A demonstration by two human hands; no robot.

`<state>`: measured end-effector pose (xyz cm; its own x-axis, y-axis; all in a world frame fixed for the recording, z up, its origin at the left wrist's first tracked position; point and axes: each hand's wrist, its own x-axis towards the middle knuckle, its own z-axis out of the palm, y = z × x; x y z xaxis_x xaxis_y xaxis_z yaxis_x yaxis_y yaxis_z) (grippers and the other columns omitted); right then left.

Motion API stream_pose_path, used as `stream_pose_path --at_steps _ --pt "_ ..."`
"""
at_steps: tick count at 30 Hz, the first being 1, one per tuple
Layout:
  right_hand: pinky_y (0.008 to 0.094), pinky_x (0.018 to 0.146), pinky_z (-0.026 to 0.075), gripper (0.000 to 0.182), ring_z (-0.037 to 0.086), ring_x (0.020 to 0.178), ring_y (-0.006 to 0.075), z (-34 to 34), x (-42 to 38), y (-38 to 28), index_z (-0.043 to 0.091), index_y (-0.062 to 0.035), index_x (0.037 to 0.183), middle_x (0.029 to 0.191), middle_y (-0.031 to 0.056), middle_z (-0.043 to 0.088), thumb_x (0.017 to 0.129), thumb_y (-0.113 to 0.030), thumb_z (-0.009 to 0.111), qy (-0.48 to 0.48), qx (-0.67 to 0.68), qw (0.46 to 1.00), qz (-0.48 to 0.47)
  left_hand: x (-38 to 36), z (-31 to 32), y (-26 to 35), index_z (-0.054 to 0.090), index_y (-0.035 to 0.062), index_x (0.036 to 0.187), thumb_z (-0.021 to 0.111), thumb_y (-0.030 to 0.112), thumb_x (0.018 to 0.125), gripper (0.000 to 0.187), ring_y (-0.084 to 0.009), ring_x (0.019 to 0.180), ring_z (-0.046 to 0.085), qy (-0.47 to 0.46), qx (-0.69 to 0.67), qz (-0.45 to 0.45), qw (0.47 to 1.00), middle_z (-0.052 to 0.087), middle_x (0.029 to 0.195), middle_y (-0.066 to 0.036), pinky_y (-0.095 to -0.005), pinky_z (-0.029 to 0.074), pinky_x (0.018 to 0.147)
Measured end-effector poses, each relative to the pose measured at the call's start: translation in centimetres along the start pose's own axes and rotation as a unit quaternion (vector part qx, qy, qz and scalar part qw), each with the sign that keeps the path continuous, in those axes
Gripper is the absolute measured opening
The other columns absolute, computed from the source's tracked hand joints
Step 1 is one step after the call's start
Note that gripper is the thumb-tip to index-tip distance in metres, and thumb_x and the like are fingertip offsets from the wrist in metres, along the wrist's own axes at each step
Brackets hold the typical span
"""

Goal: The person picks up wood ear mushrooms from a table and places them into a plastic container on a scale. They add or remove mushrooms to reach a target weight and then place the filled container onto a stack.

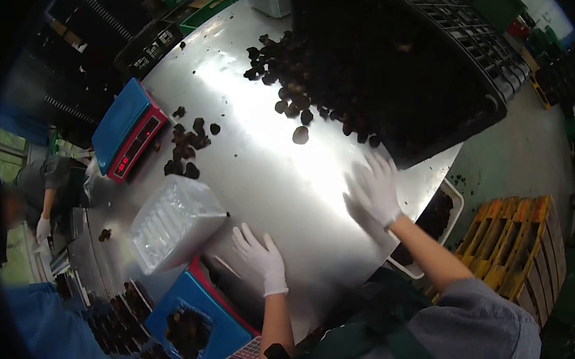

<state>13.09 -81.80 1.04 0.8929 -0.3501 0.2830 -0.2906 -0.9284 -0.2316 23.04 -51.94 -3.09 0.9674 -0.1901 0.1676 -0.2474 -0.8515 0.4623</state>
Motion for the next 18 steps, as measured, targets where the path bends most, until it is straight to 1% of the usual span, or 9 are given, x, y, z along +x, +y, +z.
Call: stream_pose_path --at_steps 3,6,8,10,12,13,14,16,18 --pt "0.0581 0.115 0.014 0.061 0.024 0.141 0.0426 -0.6 13.8 1.3 0.046 -0.0145 0.142 0.154 0.0166 0.031 0.089 -0.039 0.064 0.124 0.043 0.991 0.027 1.5 0.4 0.9 0.044 0.0031 0.14 0.062 0.018 0.088 0.058 -0.0414 0.136 0.035 0.011 0.041 -0.015 0.999 0.039 0.147 -0.021 -0.0545 0.024 0.115" --pt "0.0648 0.113 0.01 0.073 0.022 0.141 0.0449 2.8 23.9 7.3 0.045 -0.0166 0.143 0.154 0.0196 0.028 0.085 -0.06 0.058 0.204 -0.137 0.957 0.152 1.1 0.3 0.1 0.049 0.0028 0.136 0.062 0.016 0.087 0.052 -0.04 0.134 0.038 0.014 0.028 -0.013 0.999 0.044 0.144 -0.02 -0.0534 0.025 0.114" --pt "0.0627 0.111 0.017 0.069 0.028 0.137 0.0426 4.9 24.6 8.1 0.051 -0.0182 0.137 0.15 0.0192 0.033 0.083 -0.06 0.06 0.141 -0.141 0.967 0.161 1.3 0.4 0.6 0.051 0.0025 0.134 0.062 0.015 0.087 0.05 -0.0399 0.133 0.039 0.024 0.035 -0.02 0.999 0.045 0.143 -0.021 -0.0525 0.026 0.114" --pt "0.0555 0.102 0.032 0.05 0.042 0.124 0.0348 6.1 22.3 6.7 0.062 -0.0191 0.117 0.134 0.0116 0.047 0.079 -0.051 0.067 0.004 -0.094 0.987 0.132 1.4 0.5 0.7 0.051 0.0023 0.134 0.062 0.015 0.086 0.05 -0.0398 0.133 0.039 0.023 0.033 -0.017 0.999 0.045 0.142 -0.021 -0.0524 0.026 0.114" --pt "0.0479 0.1 0.036 0.044 0.047 0.119 0.0309 4.1 19.2 4.6 0.064 -0.0187 0.112 0.127 0.009 0.052 0.078 -0.046 0.07 -0.012 0.061 0.992 0.112 1.5 0.2 0.7 0.052 0.0021 0.133 0.062 0.014 0.086 0.05 -0.0396 0.133 0.04 0.023 0.03 -0.014 0.999 0.046 0.142 -0.021 -0.0523 0.027 0.113" --pt "0.0407 0.098 0.039 0.04 0.05 0.116 0.0282 2.3 18.3 4.0 0.066 -0.0186 0.109 0.121 0.0082 0.055 0.077 -0.042 0.073 0.038 0.112 0.984 0.133 1.6 0.2 0.9 0.052 0.0018 0.133 0.062 0.013 0.086 0.05 -0.0394 0.132 0.04 0.026 0.028 -0.012 0.999 0.046 0.142 -0.021 -0.0523 0.027 0.113" --pt "0.0399 0.097 0.04 0.041 0.051 0.114 0.0286 1.6 17.8 4.7 0.067 -0.0179 0.111 0.119 0.0081 0.056 0.077 -0.041 0.073 0.107 0.226 0.953 0.168 1.4 0.2 1.0 0.052 0.0016 0.133 0.062 0.013 0.086 0.05 -0.0393 0.132 0.04 0.027 0.027 -0.012 0.999 0.046 0.142 -0.021 -0.0523 0.027 0.113" --pt "0.0456 0.101 0.037 0.047 0.048 0.118 0.0307 1.1 17.2 6.6 0.066 -0.0185 0.118 0.127 0.0082 0.053 0.078 -0.041 0.073 0.237 0.084 0.955 0.158 1.4 0.3 0.8 0.052 0.0013 0.133 0.061 0.012 0.086 0.049 -0.0392 0.132 0.041 0.026 0.03 -0.009 0.999 0.046 0.142 -0.021 -0.0517 0.027 0.113" --pt "0.0589 0.109 0.022 0.059 0.03 0.135 0.0406 3.1 17.3 7.5 0.053 -0.0195 0.136 0.149 0.014 0.036 0.085 -0.046 0.065 0.202 -0.087 0.962 0.161 1.4 0.4 0.6 0.053 0.0009 0.132 0.061 0.011 0.086 0.048 -0.0391 0.131 0.041 0.029 0.025 -0.009 0.999 0.047 0.142 -0.021 -0.0509 0.028 0.113"
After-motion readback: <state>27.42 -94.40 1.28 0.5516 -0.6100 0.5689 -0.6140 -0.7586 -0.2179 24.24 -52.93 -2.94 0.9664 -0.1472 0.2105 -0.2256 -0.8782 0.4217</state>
